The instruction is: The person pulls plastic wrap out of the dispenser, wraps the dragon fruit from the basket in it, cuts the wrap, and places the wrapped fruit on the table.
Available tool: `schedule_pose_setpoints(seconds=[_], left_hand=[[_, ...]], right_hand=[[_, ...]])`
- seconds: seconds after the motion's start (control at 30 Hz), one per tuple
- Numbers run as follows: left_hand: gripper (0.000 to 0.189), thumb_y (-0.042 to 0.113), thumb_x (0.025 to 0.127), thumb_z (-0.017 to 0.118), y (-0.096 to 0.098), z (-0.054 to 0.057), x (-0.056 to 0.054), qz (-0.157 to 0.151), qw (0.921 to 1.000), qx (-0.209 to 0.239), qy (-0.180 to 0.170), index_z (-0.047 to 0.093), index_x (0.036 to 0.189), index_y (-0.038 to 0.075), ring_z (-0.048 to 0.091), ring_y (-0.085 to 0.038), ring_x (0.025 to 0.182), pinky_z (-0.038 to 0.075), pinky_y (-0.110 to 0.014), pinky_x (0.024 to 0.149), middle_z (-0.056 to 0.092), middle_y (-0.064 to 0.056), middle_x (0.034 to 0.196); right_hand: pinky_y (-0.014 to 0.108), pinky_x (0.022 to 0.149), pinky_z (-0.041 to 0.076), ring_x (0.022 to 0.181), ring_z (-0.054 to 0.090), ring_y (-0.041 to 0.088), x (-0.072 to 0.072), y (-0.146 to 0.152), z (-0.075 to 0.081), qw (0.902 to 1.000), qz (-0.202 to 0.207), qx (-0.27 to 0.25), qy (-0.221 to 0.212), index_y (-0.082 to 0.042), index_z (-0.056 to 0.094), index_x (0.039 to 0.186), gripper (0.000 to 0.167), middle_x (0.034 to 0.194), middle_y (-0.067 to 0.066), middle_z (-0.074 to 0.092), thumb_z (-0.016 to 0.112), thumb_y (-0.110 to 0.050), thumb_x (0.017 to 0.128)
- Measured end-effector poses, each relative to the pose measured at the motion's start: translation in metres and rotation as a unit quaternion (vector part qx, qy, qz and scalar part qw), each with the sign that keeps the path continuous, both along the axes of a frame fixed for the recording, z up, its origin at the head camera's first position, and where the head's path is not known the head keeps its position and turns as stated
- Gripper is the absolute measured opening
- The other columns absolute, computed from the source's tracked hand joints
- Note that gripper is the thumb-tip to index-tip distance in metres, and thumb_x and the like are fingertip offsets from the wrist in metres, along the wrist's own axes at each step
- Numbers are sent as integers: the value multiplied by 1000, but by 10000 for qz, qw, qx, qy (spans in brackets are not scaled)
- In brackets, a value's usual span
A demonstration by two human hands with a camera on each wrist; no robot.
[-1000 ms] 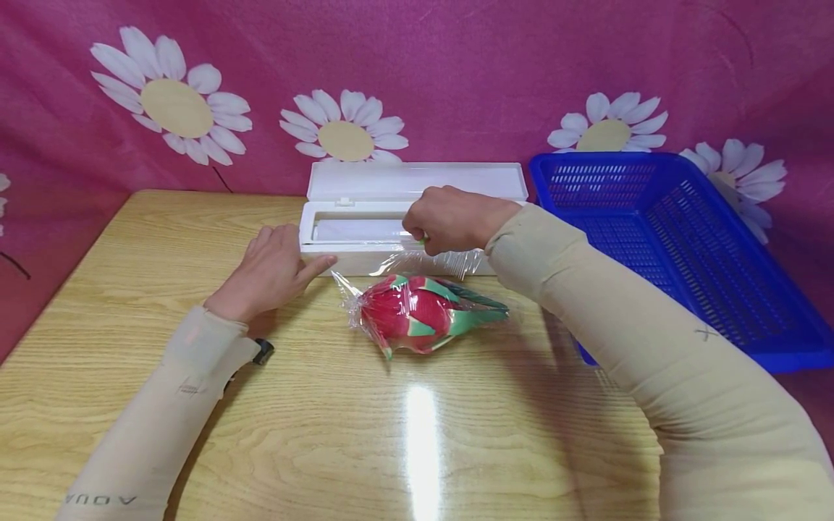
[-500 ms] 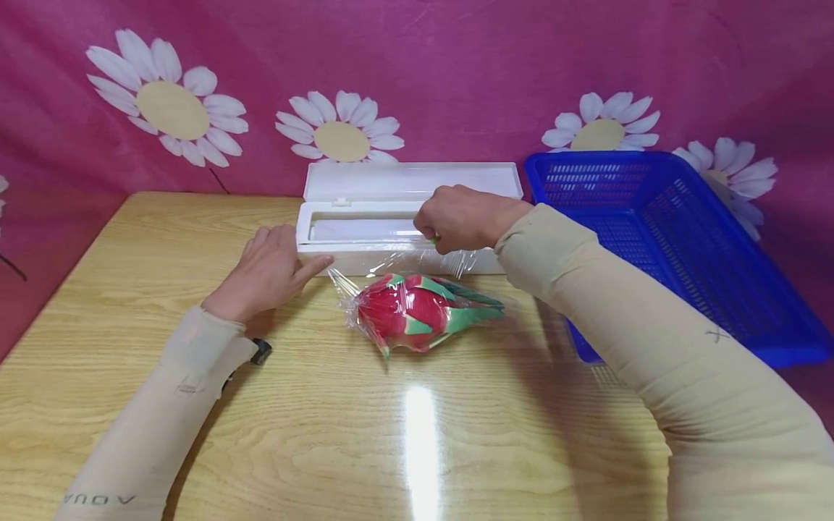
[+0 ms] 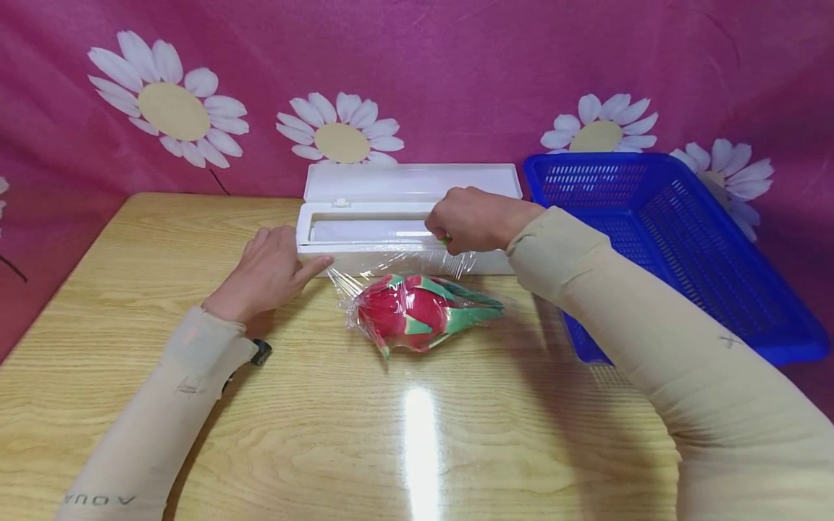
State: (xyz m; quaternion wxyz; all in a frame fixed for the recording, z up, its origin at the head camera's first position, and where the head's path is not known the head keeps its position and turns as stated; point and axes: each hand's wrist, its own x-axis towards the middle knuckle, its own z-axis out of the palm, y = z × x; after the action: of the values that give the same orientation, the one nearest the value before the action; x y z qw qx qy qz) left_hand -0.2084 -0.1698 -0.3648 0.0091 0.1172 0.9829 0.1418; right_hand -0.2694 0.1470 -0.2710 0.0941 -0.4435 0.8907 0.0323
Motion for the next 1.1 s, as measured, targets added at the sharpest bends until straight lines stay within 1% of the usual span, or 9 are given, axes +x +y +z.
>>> schedule_pose_setpoints(seconds=[0.33, 0.57, 0.73, 1.1], left_hand=[[66, 62, 102, 50, 1, -1, 0, -17, 10000, -11, 16, 45, 112, -3, 36, -29, 90, 29, -35, 78, 45, -13, 93], [65, 61, 102, 50, 1, 0, 0, -20, 10000, -29, 23, 45, 112, -4, 37, -29, 90, 30, -35, 77, 45, -13, 93], [67, 61, 102, 50, 1, 0, 0, -3, 10000, -33, 14, 44, 115, -5, 37, -29, 90, 30, -36, 78, 45, -14, 93], [65, 61, 102, 50, 1, 1, 0, -20, 10000, -62, 34, 45, 108, -3, 36, -29, 87, 28, -35, 75, 44, -13, 91]], right_hand=[[34, 66, 45, 68, 51, 16, 1, 10, -1, 9999, -75, 23, 109, -13, 57, 72, 21, 68, 1, 57, 70, 2, 79], [34, 64, 44, 67, 52, 16, 1, 18, -1, 9998, -27, -126, 142, -14, 57, 71, 21, 67, 0, 57, 69, 2, 75], [34, 64, 45, 67, 53, 16, 1, 22, -1, 9998, -62, -84, 141, -14, 58, 72, 21, 68, 1, 59, 70, 3, 75], [34, 64, 46, 68, 53, 16, 3, 28, 0, 9998, -107, -102, 159, -14, 60, 73, 20, 70, 1, 61, 71, 3, 75]])
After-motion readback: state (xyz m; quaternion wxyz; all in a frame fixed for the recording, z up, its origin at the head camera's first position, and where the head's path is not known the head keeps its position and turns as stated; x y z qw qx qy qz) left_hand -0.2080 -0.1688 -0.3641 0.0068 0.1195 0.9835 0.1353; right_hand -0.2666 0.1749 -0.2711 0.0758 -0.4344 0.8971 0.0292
